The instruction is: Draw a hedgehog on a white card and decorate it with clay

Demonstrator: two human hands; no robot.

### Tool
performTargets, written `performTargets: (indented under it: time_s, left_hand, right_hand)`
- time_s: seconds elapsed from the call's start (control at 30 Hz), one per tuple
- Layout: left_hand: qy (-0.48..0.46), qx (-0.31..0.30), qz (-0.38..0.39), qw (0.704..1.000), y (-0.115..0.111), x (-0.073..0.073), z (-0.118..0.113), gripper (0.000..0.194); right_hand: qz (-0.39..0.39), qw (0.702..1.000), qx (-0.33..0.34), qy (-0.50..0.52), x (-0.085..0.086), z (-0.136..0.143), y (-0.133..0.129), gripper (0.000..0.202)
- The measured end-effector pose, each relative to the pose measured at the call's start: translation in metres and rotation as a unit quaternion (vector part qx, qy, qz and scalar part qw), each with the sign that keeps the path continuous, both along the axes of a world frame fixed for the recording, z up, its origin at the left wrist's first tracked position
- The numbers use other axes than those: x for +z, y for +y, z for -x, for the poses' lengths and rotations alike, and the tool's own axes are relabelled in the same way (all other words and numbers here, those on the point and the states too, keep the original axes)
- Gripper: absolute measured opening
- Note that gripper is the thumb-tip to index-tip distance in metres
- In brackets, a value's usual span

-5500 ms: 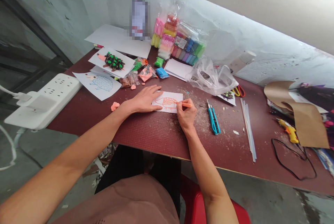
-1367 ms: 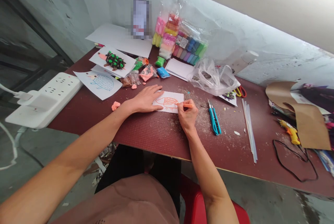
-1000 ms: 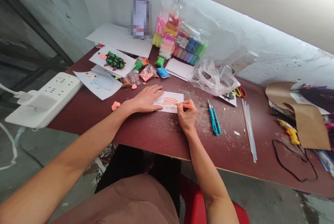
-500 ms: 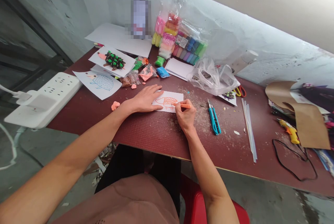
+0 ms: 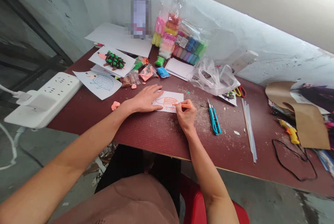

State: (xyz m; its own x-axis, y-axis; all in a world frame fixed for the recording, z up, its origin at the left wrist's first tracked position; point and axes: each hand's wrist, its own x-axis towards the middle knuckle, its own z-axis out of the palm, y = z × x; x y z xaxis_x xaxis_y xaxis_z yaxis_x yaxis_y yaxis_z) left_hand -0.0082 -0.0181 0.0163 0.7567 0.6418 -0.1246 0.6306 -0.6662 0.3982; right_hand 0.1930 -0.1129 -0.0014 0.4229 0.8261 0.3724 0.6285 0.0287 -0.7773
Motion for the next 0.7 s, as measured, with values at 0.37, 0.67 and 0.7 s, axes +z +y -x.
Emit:
performTargets:
  time_s: [0.37,0.67,0.7]
  left_hand:
    - [0.003,0.001,0.0,1.0,0.0007,-0.0005,-0.0003,0.078]
    - [0.002,0.0,-0.005,1.0,0.001,-0.0019,-0.0004,0.078]
    - [0.004,0.0,-0.004,1.0,0.0008,-0.0015,-0.0004,0.078]
  right_hand:
    - [-0.018,0.999,-0.028,0.011,0.0021,-0.0017,0.0003,0.019]
    - [-0.002,1.0,-0.015,0.007,-0.0005,-0.0025,0.0005,0.019]
    - [-0.003,1.0,-0.018,0.008,-0.0005,-0.0026,0.0006,0.019]
